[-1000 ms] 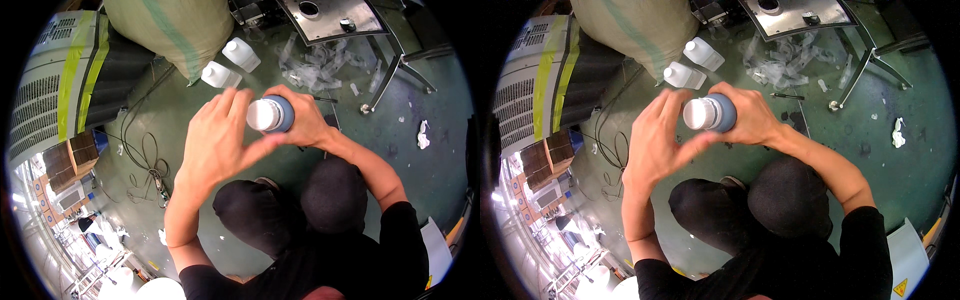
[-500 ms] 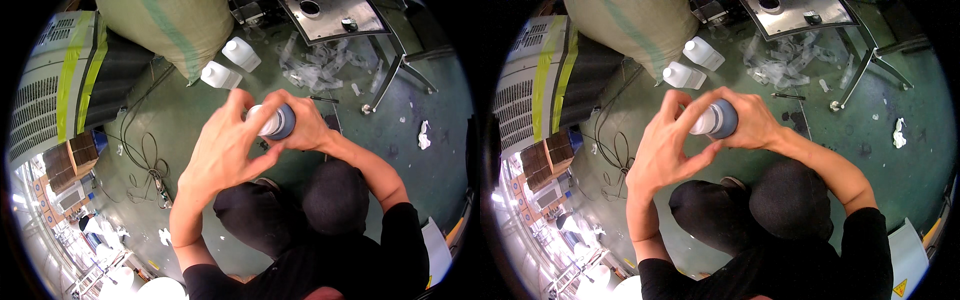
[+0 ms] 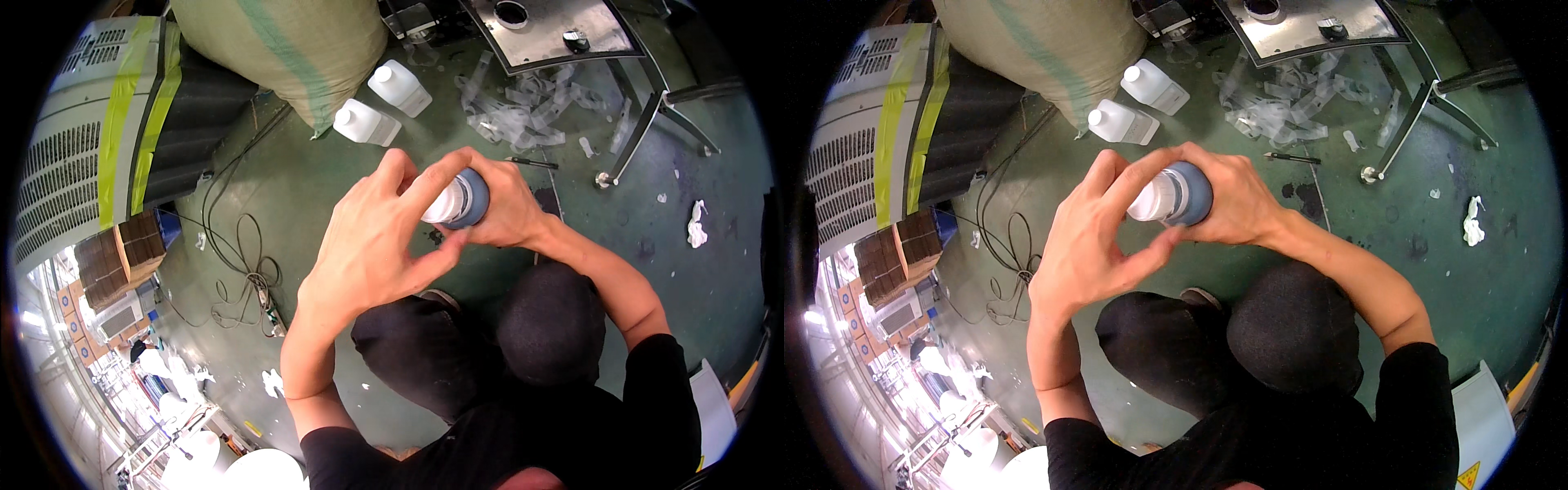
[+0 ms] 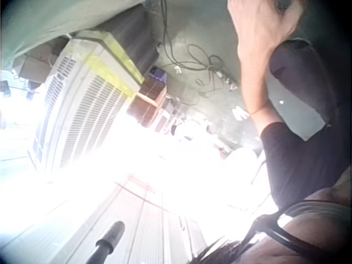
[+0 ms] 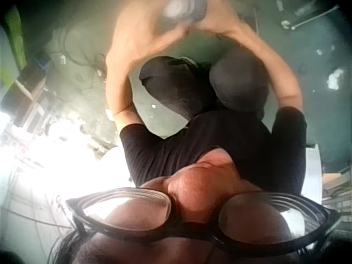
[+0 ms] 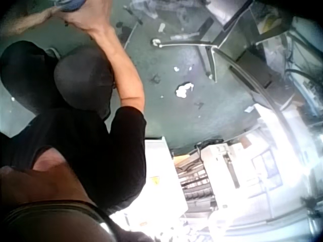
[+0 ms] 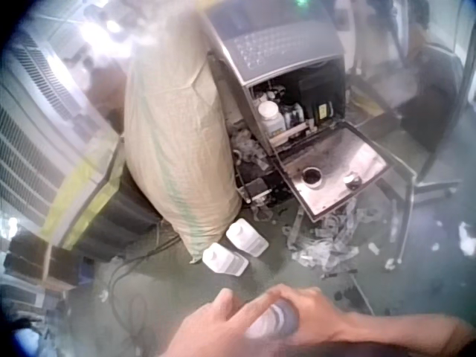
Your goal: The person opens a bottle, uses a small tool to remove a plastic seal, and inserts the bottle into an industrial printer before closing the machine's cover.
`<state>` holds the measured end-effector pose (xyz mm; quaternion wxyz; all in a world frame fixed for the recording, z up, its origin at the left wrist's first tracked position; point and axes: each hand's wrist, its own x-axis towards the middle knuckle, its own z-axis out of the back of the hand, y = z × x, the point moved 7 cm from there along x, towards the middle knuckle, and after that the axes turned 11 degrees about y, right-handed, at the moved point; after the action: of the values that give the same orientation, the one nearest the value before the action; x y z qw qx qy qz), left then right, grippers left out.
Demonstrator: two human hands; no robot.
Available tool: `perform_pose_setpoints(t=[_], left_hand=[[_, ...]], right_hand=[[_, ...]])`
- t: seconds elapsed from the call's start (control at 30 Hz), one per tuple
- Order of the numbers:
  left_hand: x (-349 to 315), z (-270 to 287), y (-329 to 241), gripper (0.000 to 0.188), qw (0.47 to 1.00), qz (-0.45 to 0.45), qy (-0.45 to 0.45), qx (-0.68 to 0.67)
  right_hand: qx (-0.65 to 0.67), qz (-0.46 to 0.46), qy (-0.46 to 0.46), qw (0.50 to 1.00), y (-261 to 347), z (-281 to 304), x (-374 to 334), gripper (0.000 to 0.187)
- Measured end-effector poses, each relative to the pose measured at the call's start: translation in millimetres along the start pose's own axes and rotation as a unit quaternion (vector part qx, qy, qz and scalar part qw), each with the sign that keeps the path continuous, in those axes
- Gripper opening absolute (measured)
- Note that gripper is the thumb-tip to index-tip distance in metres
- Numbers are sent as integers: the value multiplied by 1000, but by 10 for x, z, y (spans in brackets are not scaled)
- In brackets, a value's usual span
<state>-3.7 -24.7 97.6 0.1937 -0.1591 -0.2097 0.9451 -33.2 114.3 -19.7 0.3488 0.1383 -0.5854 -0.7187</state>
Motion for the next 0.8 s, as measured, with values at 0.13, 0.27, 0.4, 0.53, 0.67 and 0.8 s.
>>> perform_pose_setpoints(t=[0.13,0.27,0.4,0.53,0.67,0.8], left_hand=[[-14,-15,33,47,998,25,-30,-43],[-81,42,81,34,986,73,-147,-7],[-99,92,281,35,956,63,-194,-213],[-192,-22,370,48,913,-8,-221,-343],[-201,-61,359,63,881,-52,-233,-409],[-114,-172,225,68,856,-50,-187,-479]], right_hand=[[-19,1,0,1000,-11,-10,-5,72],[-23,3,2,1000,80,13,16,70],[-11,1,-25,1000,30,17,-23,67],[15,-5,-29,999,5,45,-35,67],[15,-1,-31,999,8,71,-37,67],[17,-10,-33,999,1,73,-52,68]])
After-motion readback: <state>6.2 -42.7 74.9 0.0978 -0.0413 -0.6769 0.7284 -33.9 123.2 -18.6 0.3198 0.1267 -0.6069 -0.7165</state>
